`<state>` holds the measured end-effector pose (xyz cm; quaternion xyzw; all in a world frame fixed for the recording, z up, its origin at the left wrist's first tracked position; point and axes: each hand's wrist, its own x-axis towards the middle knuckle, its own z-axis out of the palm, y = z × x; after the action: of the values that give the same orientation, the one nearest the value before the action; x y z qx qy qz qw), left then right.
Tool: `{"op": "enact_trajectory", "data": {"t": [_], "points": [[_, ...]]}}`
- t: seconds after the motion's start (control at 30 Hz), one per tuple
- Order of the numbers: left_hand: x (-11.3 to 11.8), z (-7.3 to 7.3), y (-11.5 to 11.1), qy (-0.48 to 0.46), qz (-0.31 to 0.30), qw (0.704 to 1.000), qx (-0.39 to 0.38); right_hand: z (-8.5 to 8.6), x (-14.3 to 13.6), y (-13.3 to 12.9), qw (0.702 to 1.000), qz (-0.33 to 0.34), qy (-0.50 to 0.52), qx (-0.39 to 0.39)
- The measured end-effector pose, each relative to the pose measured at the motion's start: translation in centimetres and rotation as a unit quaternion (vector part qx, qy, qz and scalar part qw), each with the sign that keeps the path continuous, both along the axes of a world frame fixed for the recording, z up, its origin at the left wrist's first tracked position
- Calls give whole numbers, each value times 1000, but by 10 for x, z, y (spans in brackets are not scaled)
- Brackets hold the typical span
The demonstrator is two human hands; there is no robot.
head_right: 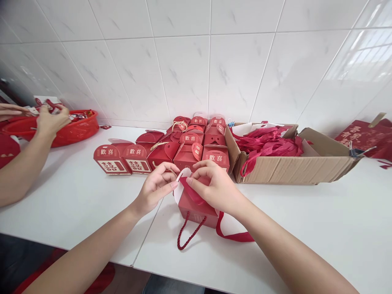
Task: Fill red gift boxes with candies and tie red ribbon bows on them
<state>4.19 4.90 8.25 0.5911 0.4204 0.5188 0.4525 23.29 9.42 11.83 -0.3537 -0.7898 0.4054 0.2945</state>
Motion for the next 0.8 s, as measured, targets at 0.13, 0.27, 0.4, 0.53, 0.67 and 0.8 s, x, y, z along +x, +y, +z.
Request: {"op": "enact_trajectory", "data": {"t": [0.13, 0.27, 0.4, 0.53, 0.67, 0.8], "points": [[5, -2, 4, -38, -21, 999, -10, -2, -2, 0, 1000, 3, -4, 13], [9, 1, 7, -2, -18, 998, -57, -1, -1, 1, 1000, 0, 0, 11], [8, 5, 7, 29, -33, 997, -67, -4, -2, 2, 1000, 0, -2, 18], [8, 16, 8, 44, -20, 998, -39, -4, -3, 1, 999, -6, -7, 37], [12, 45, 11, 15, -23, 1000, -5, 7, 8, 3, 997, 8, -22, 73], [17, 86, 21, -65, 4, 996, 56, 18, 39, 6, 990, 28, -114, 84]]}}
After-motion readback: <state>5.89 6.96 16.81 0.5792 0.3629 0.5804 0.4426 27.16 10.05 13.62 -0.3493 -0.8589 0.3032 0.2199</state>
